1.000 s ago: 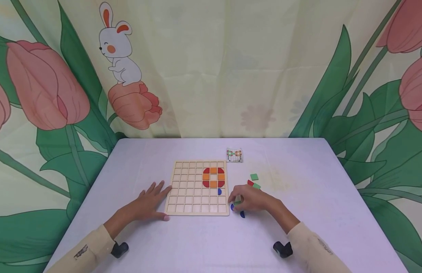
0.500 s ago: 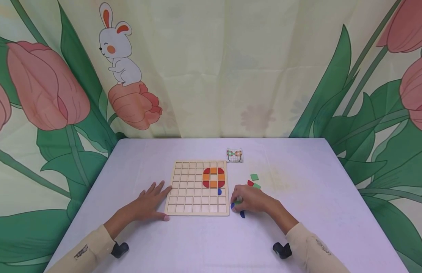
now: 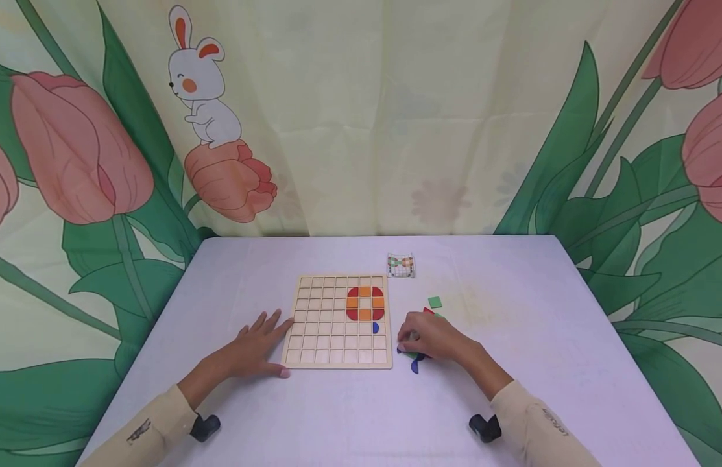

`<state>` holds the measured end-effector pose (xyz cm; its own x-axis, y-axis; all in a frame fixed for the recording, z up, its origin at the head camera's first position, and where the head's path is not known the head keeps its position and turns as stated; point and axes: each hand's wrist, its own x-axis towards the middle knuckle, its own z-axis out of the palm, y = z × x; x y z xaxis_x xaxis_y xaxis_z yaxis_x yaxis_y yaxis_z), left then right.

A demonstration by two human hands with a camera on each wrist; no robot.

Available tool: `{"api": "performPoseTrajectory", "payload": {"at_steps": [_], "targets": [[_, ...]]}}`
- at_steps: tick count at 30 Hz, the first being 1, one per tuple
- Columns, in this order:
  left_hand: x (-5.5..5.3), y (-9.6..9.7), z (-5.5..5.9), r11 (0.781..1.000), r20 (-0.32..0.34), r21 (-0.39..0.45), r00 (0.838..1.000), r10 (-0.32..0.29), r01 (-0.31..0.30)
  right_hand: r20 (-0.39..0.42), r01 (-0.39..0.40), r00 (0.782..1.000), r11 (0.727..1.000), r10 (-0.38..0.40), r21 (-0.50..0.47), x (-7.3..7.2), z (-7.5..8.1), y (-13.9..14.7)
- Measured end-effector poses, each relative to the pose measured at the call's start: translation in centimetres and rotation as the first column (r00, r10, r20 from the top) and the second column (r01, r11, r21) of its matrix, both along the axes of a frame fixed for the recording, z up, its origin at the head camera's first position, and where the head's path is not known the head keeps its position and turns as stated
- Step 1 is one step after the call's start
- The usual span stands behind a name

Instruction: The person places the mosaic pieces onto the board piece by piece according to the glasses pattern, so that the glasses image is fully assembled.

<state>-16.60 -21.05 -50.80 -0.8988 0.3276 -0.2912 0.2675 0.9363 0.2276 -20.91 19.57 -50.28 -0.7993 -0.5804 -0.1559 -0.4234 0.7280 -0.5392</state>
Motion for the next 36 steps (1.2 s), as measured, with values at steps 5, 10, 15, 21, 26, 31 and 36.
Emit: {"api": "performPoseTrajectory", "payload": {"at_steps": [5, 10, 15, 21, 26, 31, 36], "targets": [[-0.02, -0.03, -0.19, 1.0, 0.003, -0.003, 1.0, 0.008, -0.008, 0.019, -0.068, 0.998, 0.998, 0.068, -0.015, -0.06, -0.2, 0.11], [-0.03, -0.03, -0.27, 1.0, -0.002, -0.004, 1.0, 0.004, -0.004, 0.038, -0.061, 0.997, 0.998, 0.061, 0.0, 0.02, -0.21, -0.09], [-0.08, -0.03, -0.25, 1.0, -0.003, -0.009, 1.0, 0.005, -0.006, 0.027, -0.064, 0.998, 0.998, 0.064, 0.028, 0.02, -0.31, -0.33], [-0.07, 0.03, -0.3, 1.0, -0.004, -0.012, 1.0, 0.01, -0.01, 0.047, -0.067, 0.997, 0.997, 0.066, 0.031, 0.07, -0.17, -0.6], [-0.02, 0.05, -0.27, 1.0, -0.009, -0.014, 1.0, 0.007, -0.007, 0.07, -0.049, 0.996, 0.998, 0.047, 0.027, 0.11, 0.02, -0.7], [0.03, 0.03, -0.13, 1.0, -0.006, -0.006, 1.0, 0.006, -0.006, 0.096, -0.011, 0.995, 1.0, 0.013, -0.018, 0.01, 0.07, -0.55], [0.03, 0.04, -0.07, 1.0, -0.004, -0.007, 1.0, 0.003, -0.004, 0.108, -0.006, 0.994, 0.998, 0.013, -0.069, -0.23, -0.08, -0.24]]}}
